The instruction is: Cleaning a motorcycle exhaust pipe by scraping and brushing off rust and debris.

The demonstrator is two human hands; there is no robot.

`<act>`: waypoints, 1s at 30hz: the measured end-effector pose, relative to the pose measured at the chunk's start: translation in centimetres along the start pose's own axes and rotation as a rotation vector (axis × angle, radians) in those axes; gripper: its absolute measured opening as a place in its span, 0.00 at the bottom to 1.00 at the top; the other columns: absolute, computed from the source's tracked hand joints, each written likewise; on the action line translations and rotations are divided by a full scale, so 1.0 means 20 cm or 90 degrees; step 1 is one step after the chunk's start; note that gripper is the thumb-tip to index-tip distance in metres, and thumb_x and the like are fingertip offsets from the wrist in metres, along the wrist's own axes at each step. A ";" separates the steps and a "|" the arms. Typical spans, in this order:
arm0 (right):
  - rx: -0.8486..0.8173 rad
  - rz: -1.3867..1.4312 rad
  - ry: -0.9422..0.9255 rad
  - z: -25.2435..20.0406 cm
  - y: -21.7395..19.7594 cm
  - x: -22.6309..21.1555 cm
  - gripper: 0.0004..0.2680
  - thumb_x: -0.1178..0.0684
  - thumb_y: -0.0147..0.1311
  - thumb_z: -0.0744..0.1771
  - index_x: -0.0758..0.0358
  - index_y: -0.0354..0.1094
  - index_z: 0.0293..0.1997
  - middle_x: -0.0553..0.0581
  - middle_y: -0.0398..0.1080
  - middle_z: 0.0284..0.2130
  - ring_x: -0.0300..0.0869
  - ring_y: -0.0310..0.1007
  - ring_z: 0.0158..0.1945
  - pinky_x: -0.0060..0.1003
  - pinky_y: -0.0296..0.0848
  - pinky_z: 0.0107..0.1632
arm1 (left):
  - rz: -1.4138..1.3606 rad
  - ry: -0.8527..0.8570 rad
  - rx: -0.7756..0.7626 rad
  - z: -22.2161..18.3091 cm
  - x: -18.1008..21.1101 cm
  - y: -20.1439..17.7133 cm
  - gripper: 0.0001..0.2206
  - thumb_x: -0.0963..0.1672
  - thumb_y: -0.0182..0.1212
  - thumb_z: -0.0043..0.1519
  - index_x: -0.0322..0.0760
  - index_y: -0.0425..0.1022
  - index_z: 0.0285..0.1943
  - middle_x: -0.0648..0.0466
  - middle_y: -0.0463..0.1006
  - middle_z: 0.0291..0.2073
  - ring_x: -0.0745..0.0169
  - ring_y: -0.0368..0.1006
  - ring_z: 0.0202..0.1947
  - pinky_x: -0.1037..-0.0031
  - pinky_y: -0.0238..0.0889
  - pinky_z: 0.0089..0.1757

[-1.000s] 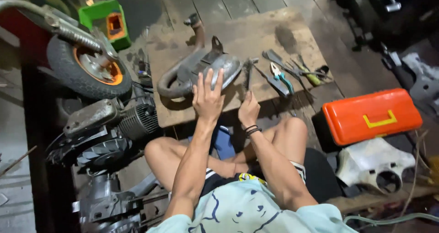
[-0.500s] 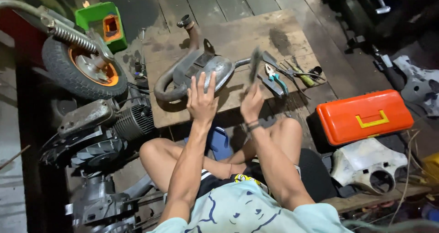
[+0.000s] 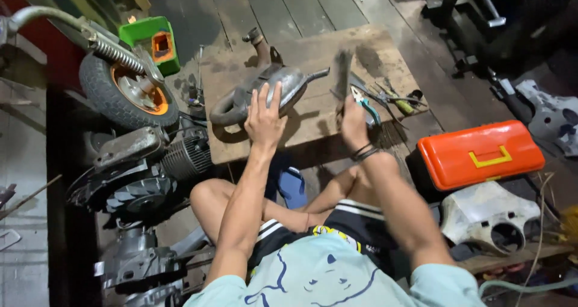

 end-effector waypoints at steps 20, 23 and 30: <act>-0.061 -0.261 -0.191 0.31 -0.35 -0.43 0.18 0.35 0.42 0.76 0.61 0.60 0.41 0.55 0.67 0.31 0.46 0.64 0.33 0.45 0.60 0.34 | 0.032 0.076 -0.070 -0.19 0.06 0.07 0.44 0.45 0.72 0.51 0.57 0.52 0.79 0.53 0.61 0.72 0.43 0.59 0.71 0.51 0.73 0.53; -0.106 -0.289 -0.224 0.27 -0.31 -0.53 0.18 0.36 0.42 0.76 0.62 0.61 0.42 0.57 0.67 0.30 0.48 0.66 0.33 0.47 0.59 0.33 | 0.075 0.107 -0.020 -0.34 0.12 0.13 0.39 0.37 0.62 0.58 0.60 0.54 0.79 0.55 0.61 0.73 0.41 0.58 0.72 0.48 0.73 0.53; -0.209 -0.441 -0.333 0.25 -0.23 -0.78 0.14 0.43 0.48 0.78 0.65 0.66 0.49 0.61 0.68 0.26 0.55 0.67 0.29 0.51 0.59 0.28 | 0.101 0.152 -0.053 -0.50 0.08 0.20 0.41 0.36 0.63 0.59 0.60 0.49 0.80 0.54 0.55 0.76 0.40 0.51 0.75 0.49 0.70 0.57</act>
Point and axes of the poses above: each hand's wrist, its own z-axis towards the middle knuckle, its own y-axis out of the palm, x = y × z, the point moved 7 cm from there along z, towards the middle knuckle
